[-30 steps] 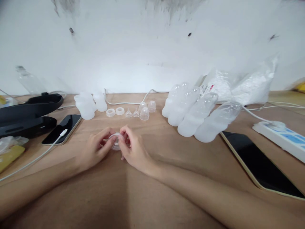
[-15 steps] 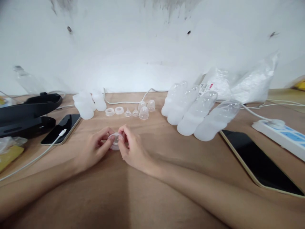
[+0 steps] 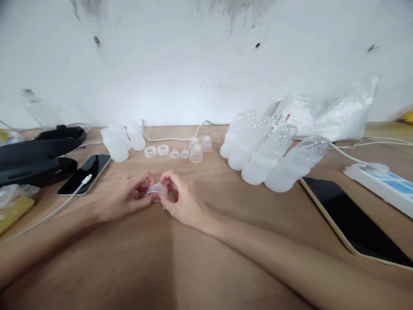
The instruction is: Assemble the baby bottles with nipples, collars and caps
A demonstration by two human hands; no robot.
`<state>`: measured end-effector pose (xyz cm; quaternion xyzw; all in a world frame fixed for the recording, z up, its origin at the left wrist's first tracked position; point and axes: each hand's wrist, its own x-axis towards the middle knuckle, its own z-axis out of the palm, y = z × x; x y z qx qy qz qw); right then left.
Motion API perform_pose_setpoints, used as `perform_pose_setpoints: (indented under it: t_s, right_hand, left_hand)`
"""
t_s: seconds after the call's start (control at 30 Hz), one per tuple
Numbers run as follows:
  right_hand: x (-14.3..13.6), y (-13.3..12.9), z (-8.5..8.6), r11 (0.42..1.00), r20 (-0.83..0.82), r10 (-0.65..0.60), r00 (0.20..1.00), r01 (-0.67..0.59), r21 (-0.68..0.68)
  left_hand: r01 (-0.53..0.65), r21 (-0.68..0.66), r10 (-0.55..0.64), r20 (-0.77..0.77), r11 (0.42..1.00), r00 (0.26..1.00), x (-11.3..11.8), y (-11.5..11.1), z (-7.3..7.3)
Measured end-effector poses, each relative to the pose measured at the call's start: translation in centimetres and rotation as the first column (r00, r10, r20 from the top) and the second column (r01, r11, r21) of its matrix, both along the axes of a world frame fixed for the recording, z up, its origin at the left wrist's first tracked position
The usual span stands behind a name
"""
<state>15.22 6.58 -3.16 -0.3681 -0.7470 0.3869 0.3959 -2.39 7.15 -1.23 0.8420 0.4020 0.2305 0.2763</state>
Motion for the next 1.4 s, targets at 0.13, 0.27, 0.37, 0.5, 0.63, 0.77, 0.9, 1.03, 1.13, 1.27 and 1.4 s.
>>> perform_pose_setpoints:
  t_s: [0.13, 0.27, 0.37, 0.5, 0.63, 0.77, 0.9, 1.03, 1.13, 1.27, 1.4]
  right_hand:
    - [-0.1, -0.1, 0.0, 0.985, 0.088, -0.107, 0.99, 0.094, 0.143]
    - [0.1, 0.0, 0.0, 0.98, 0.137, -0.09, 0.987, 0.064, 0.187]
    - [0.3, 0.0, 0.0, 0.974, 0.17, -0.069, 0.983, 0.029, 0.226]
    - [0.3, -0.2, 0.0, 0.963, 0.15, -0.114, 0.982, 0.072, 0.259]
    - [0.0, -0.3, 0.0, 0.96, 0.086, -0.168, 0.982, 0.142, 0.243]
    - [0.2, -0.1, 0.1, 0.955, 0.068, -0.187, 0.98, 0.165, 0.245]
    - [0.7, 0.2, 0.2, 0.998, 0.015, 0.061, 0.998, -0.061, 0.004]
    - [0.7, 0.4, 0.3, 0.905, -0.255, 0.267, 0.929, -0.333, -0.265]
    - [0.6, 0.4, 0.4, 0.879, -0.335, 0.208, 0.919, -0.326, -0.347]
    - [1.7, 0.4, 0.4, 0.882, -0.375, 0.09, 0.923, -0.249, -0.401]
    - [3.7, 0.0, 0.4, 0.888, -0.359, -0.006, 0.933, -0.16, -0.431]
  left_hand:
    - [-0.044, 0.048, 0.043, 0.008, 0.998, 0.999, 0.4, -0.1, -0.3]
    - [-0.033, 0.007, 0.033, 0.012, 0.999, 0.999, 0.3, 0.0, 0.0]
    - [0.038, -0.024, -0.04, -0.056, 0.999, 0.998, -0.2, 0.0, 0.9]
    - [0.049, 0.093, -0.033, -0.169, 0.994, 0.985, -0.6, -0.1, 1.3]
    - [-0.02, 0.2, 0.045, -0.121, 0.98, 0.992, -0.2, -0.4, 0.3]
    - [-0.134, -0.008, 0.134, 0.137, 0.991, 0.981, 0.7, -0.8, -0.9]
    - [-0.185, 0.087, 0.18, 0.063, 0.979, 0.982, 0.6, -0.9, -1.4]
    - [-0.172, 0.363, 0.25, -0.182, 0.916, 0.951, 0.0, -0.9, -1.1]
    - [-0.026, 0.381, 0.157, -0.317, 0.924, 0.935, -0.4, -1.1, 0.1]
    - [0.043, 0.454, 0.061, -0.211, 0.89, 0.975, -2.0, 0.2, 1.9]
    - [-0.599, 0.583, 0.61, 0.211, 0.549, 0.764, -4.8, 3.9, 2.1]
